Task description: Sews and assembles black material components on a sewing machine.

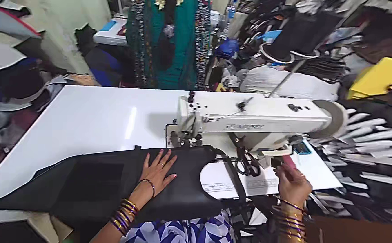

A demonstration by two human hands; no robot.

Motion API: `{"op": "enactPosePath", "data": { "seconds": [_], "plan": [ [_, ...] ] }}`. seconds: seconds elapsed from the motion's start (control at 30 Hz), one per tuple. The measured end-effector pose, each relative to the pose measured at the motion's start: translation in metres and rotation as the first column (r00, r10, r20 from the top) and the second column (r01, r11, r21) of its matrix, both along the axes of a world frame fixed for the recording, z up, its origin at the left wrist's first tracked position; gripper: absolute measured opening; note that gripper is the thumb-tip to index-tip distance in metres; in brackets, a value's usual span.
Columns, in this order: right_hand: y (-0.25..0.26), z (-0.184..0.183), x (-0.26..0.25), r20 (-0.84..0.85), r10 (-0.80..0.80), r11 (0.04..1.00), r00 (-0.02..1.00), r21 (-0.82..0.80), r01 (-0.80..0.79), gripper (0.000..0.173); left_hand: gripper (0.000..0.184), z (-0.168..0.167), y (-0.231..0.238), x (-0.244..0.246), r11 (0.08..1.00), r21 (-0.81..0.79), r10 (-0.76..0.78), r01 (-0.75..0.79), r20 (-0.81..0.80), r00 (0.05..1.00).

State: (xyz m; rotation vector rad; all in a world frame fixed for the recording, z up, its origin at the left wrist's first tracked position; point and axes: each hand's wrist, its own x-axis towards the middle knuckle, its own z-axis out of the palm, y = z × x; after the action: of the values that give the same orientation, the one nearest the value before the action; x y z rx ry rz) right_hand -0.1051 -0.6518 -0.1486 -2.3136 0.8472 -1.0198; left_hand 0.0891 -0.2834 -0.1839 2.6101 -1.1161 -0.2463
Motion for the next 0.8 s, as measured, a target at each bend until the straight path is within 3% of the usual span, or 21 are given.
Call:
{"op": "enactPosePath", "data": {
  "seconds": [0.07,0.13,0.2,0.27,0.37,0.5,0.57,0.63,0.73,0.8],
  "plan": [
    [0.037,0.006,0.026,0.090,0.248,0.955,0.965,0.143,-0.259,0.023,0.065,-0.001,0.007,-0.013,1.000,0.004,-0.017,0.017,-0.030,0.999],
    [0.073,0.007,0.075,0.061,0.507,0.830,0.860,0.234,-0.506,0.021,0.065,0.000,0.012,-0.023,1.000,-0.008,-0.030,0.030,-0.059,0.998],
    [0.102,0.006,0.124,-0.064,0.671,0.699,0.739,0.387,-0.601,0.019,0.065,0.001,0.020,-0.032,0.999,0.001,-0.032,0.032,-0.104,0.994],
    [0.121,0.009,0.171,-0.221,0.739,0.652,0.637,0.477,-0.590,0.016,0.065,0.001,0.024,-0.035,1.000,-0.014,-0.027,0.026,-0.096,0.995],
    [0.132,0.000,0.209,-0.354,0.755,0.653,0.552,0.483,-0.583,0.017,0.064,-0.004,0.030,-0.038,0.999,-0.046,-0.011,0.008,-0.059,0.998],
    [0.131,-0.016,0.212,-0.330,0.744,0.667,0.580,0.413,-0.620,0.013,0.064,-0.011,0.031,-0.039,0.995,-0.102,0.026,-0.024,0.018,0.999],
    [0.128,-0.026,0.205,-0.254,0.737,0.674,0.626,0.335,-0.658,0.014,0.065,-0.013,0.032,-0.037,0.995,-0.100,0.022,-0.019,0.030,0.999],
    [0.120,-0.025,0.188,-0.234,0.672,0.740,0.702,0.224,-0.634,0.022,0.065,-0.011,0.031,-0.032,0.995,-0.098,0.012,-0.011,0.005,1.000],
    [0.106,-0.002,0.141,-0.492,0.537,0.829,0.685,0.156,-0.538,0.042,0.067,-0.008,0.027,-0.026,0.997,-0.081,-0.004,0.002,-0.021,1.000],
    [0.099,-0.007,0.117,-0.520,0.543,0.830,0.660,0.213,-0.515,0.042,0.068,-0.008,0.027,-0.024,0.996,-0.086,-0.001,0.000,-0.015,1.000]
  ]
}}
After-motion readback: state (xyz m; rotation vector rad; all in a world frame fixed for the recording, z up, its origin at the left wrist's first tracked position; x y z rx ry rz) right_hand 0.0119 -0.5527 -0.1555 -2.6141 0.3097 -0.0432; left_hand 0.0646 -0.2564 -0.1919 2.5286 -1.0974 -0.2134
